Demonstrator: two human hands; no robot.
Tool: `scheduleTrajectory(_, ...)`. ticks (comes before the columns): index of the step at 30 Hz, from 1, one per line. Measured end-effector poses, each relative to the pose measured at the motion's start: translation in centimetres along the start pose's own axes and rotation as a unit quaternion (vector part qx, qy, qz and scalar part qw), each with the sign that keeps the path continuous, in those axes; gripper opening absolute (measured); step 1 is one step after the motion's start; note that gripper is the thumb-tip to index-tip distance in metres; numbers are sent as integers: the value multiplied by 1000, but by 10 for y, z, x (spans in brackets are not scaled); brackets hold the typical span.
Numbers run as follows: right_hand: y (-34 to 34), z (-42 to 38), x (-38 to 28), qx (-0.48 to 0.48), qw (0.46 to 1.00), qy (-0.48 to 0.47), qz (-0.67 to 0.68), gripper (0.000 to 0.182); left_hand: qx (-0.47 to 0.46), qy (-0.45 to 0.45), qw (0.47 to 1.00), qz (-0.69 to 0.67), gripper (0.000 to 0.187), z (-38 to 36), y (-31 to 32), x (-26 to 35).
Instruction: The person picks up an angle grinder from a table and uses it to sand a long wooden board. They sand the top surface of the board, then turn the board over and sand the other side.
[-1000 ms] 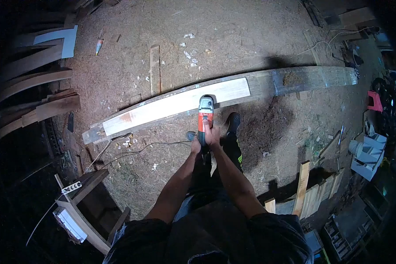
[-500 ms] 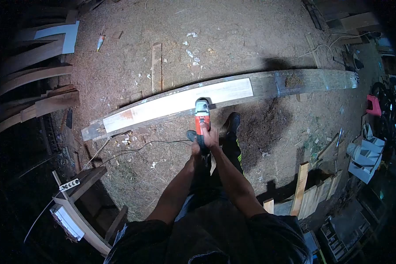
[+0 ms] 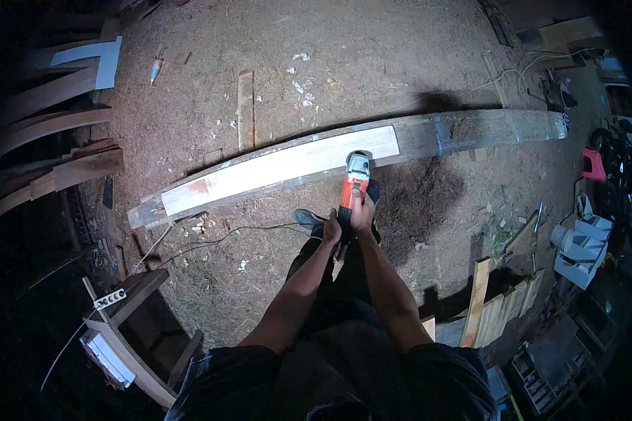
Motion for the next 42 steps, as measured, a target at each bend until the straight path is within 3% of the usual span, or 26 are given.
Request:
scheduleTrajectory(1, 4, -1, -2, 6, 1000, -7, 6, 42, 24, 31, 998, -47, 56, -5, -12, 21)
scheduleTrajectory(4, 22, -5, -13, -22, 999, 1, -25, 43, 31, 0, 999, -26, 57, -55, -51, 87)
scheduleTrajectory(5, 30, -7, -15, -31, 998, 14, -55, 43, 23, -6, 988, -153, 56, -27, -43, 43)
scheduleTrajectory(6, 37, -10, -22, -34, 998, 14, -55, 43, 26, -6, 988, -154, 56, -32, -48, 46)
scheduleTrajectory(7, 46, -12, -25, -60, 993, 20, -96, 45, -3, -60, 937, -344, 57, -40, -44, 47)
scheduleTrajectory(8, 56, -15, -29, -86, 986, 26, -138, 46, -32, -110, 847, -519, 59, -49, -37, 54)
scheduleTrajectory(9, 70, -14, -18, -104, 991, -16, -86, 45, -18, -122, 832, -542, 59, -43, -37, 39)
scheduleTrajectory(12, 96, -27, -7, -149, 984, -12, -98, 41, 14, -156, 805, -572, 63, -116, -74, 116)
scheduleTrajectory(13, 106, -32, 1, -152, 986, -11, -68, 38, -63, -39, 868, -490, 61, -100, -79, 101)
scheduleTrajectory(14, 112, -36, 2, -153, 986, -12, -68, 38, -62, -38, 868, -491, 61, -92, -78, 77)
scheduleTrajectory(15, 117, -42, 3, -163, 983, -9, -83, 39, -119, 51, 820, -558, 51, -90, -76, 80)
scheduleTrajectory(16, 122, -47, 4, -174, 980, -7, -98, 40, -173, 139, 756, -615, 46, -108, -86, 123)
scheduleTrajectory(17, 124, -51, 6, -183, 977, 5, -109, 42, -32, -32, 823, -566, 42, -122, -94, 98)
scheduleTrajectory(18, 124, -51, 5, -186, 976, 4, -111, 42, -30, -31, 821, -569, 42, -137, -101, 122)
scheduleTrajectory(20, 127, -52, 5, -207, 974, 21, -91, 43, 48, -91, 920, -377, 40, -149, -119, 130)
scheduleTrajectory(23, 124, -44, 11, -221, 968, 47, -107, 43, 55, -102, 873, -474, 51, -129, -97, 108)
scheduleTrajectory(26, 110, -29, -4, -209, 969, 36, -122, 42, 10, -100, 856, -507, 50, -138, -84, 158)
scheduleTrajectory(28, 101, -19, 3, -209, 970, 49, -115, 44, 28, -140, 843, -519, 49, -109, -67, 110)
scheduleTrajectory(30, 72, -7, -23, -128, 984, 34, -121, 47, -12, -84, 873, -481, 47, -69, -50, 84)
scheduleTrajectory(31, 65, -1, -19, -138, 979, 49, -138, 55, -8, -84, 909, -409, 44, -61, -50, 86)
scheduleTrajectory(32, 59, 6, -16, -140, 979, 48, -138, 55, -7, -83, 909, -409, 44, -59, -46, 87)
scheduleTrajectory(34, 35, 23, -7, -61, 990, 16, -125, 50, -4, 20, 991, -133, 41, -65, -44, 132)
scheduleTrajectory(35, 26, 29, -6, -47, 990, 2, -132, 52, 35, -89, 977, -191, 40, -46, -32, 98)
scheduleTrajectory(36, 21, 33, -13, -46, 990, 0, -132, 52, 34, -88, 977, -191, 40, -31, -19, 85)
scheduleTrajectory(38, 12, 36, -31, -37, 997, -1, -73, 52, 75, 30, 997, -22, 46, -16, -17, 92)
scheduleTrajectory(42, 11, 45, -25, -52, 994, 20, -95, 48, 26, -46, 989, -136, 43, -41, -19, 118)
Point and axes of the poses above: each hand's wrist, its own z-axis towards the middle knuckle, its own y-axis out of the palm, x = y × z, the point moved 10 cm from there along z, towards the middle knuckle, and after that the axes turned 3 degrees about z, right-handed, at the moved point
